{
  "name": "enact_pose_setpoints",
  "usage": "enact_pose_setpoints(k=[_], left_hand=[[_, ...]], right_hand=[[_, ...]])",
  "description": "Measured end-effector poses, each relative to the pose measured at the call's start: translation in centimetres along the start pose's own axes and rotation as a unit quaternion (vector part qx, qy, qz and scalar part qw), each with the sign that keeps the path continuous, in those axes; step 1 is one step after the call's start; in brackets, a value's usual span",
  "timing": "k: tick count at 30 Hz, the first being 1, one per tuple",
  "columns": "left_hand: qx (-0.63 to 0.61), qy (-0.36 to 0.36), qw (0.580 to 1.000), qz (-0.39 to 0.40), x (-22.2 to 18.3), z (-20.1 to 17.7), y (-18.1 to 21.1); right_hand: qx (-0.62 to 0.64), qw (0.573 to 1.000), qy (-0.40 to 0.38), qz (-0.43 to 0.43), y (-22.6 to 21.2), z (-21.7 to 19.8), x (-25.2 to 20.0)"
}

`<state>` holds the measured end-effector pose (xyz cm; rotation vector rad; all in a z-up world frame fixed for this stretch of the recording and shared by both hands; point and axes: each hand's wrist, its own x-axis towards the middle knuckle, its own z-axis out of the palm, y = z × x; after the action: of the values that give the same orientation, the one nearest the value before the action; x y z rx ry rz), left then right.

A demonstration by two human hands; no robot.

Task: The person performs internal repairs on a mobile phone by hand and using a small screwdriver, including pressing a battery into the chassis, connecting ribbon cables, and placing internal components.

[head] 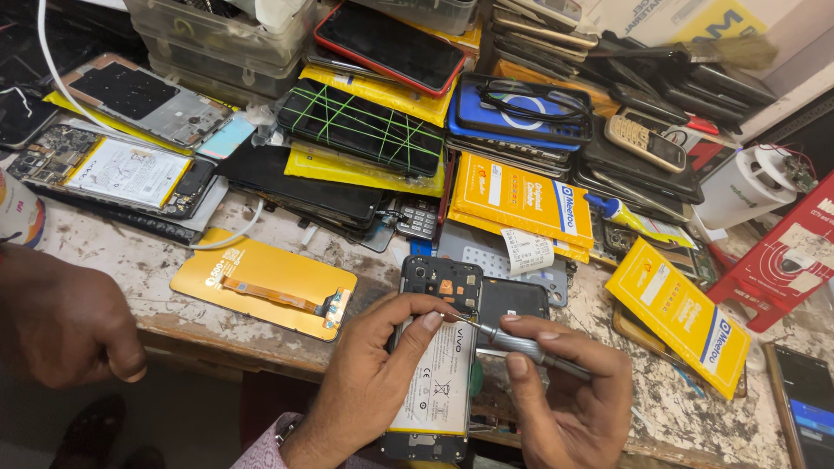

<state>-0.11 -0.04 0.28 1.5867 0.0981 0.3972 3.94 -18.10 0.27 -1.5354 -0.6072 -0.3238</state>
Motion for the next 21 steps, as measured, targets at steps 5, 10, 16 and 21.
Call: enact_pose_setpoints(k=[5, 10, 16, 21], left_hand=[[-0.009, -0.006, 1.000, -0.027, 0.02, 0.03, 0.09], [0.010, -0.003, 1.000, -0.004, 0.02, 0.02, 0.05], [0.000, -0.001, 1.000, -0.011, 0.03, 0.01, 0.04], [-0.004, -0.005, 1.000, -0.009, 0.01, -0.02, -0.01]], right_hand=[[-0.031, 0.999, -0.014, 0.008, -0.27, -0.01, 0.00], [-0.032, 0.999, -0.023, 0.014, -0.47, -0.21, 0.20], [-0.033, 0.999, -0.026, 0.001, -0.67, -0.25, 0.21], [-0.042, 0.998, -0.037, -0.021, -0.59, -0.35, 0.24]])
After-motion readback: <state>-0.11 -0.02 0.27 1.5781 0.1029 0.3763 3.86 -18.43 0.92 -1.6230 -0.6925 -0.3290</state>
